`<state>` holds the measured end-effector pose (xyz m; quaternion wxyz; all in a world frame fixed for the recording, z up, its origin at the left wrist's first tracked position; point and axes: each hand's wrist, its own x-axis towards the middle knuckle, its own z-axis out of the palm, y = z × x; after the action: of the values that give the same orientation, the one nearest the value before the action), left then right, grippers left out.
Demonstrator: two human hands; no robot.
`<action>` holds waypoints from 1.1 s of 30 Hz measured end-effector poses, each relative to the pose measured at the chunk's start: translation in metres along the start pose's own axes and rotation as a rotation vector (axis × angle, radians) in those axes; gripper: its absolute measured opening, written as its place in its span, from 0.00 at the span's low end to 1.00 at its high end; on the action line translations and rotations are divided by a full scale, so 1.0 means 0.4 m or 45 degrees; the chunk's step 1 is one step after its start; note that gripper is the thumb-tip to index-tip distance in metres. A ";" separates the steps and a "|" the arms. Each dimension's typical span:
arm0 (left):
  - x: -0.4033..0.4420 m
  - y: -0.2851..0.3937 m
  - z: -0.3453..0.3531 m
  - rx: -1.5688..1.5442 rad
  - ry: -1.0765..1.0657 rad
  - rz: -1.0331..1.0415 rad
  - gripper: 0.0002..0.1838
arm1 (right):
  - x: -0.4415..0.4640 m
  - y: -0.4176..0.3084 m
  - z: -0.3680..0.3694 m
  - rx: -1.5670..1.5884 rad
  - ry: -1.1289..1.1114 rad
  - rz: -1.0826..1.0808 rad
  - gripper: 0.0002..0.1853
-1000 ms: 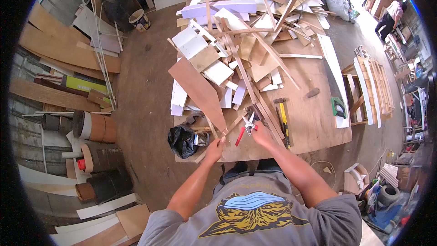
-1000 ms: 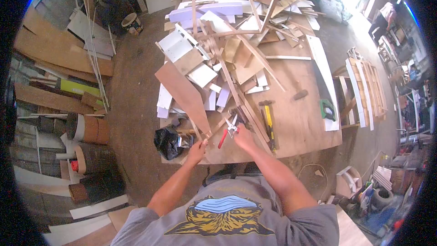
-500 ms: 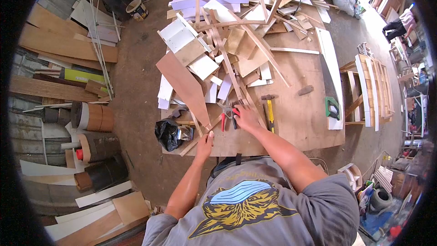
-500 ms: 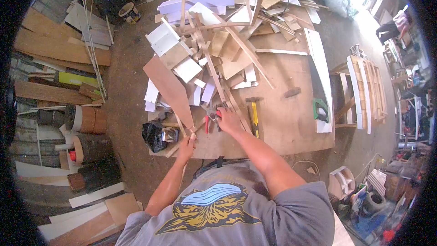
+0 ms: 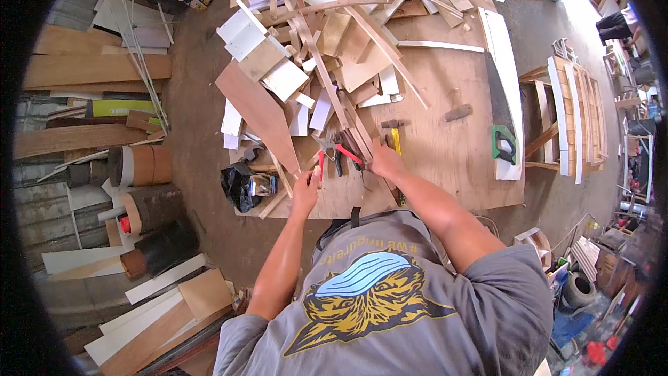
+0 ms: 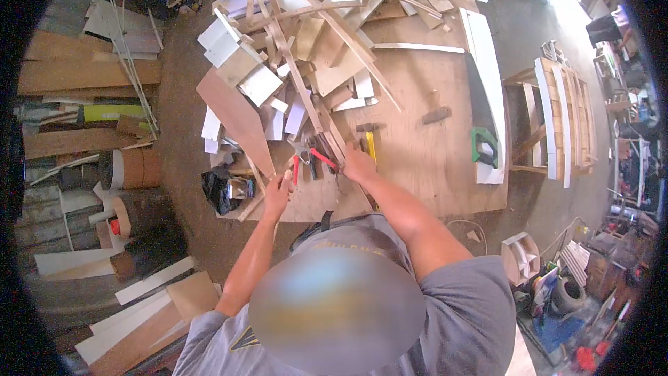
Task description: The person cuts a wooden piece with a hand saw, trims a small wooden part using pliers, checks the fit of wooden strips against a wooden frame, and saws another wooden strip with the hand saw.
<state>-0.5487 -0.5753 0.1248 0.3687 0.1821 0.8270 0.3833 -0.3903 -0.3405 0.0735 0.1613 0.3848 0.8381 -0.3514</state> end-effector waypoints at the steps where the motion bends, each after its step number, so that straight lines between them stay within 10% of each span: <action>1: 0.003 0.020 0.010 0.010 0.025 0.035 0.26 | 0.005 -0.001 0.004 -0.016 -0.023 0.010 0.36; 10: 0.063 0.095 0.073 0.005 0.020 0.208 0.25 | 0.018 0.035 -0.003 0.236 0.189 0.062 0.25; 22: 0.088 0.120 0.112 -0.228 -0.105 0.022 0.28 | -0.126 0.180 -0.134 1.547 -0.258 0.054 0.19; 33: 0.081 0.266 0.118 -0.420 -0.035 0.160 0.24 | -0.090 0.215 -0.232 0.900 0.329 -0.111 0.23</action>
<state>-0.5328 -0.4647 0.1710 0.3801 0.1759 0.7348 0.5335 -0.3016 -0.2540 0.1180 -0.1036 0.4218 0.6942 -0.5740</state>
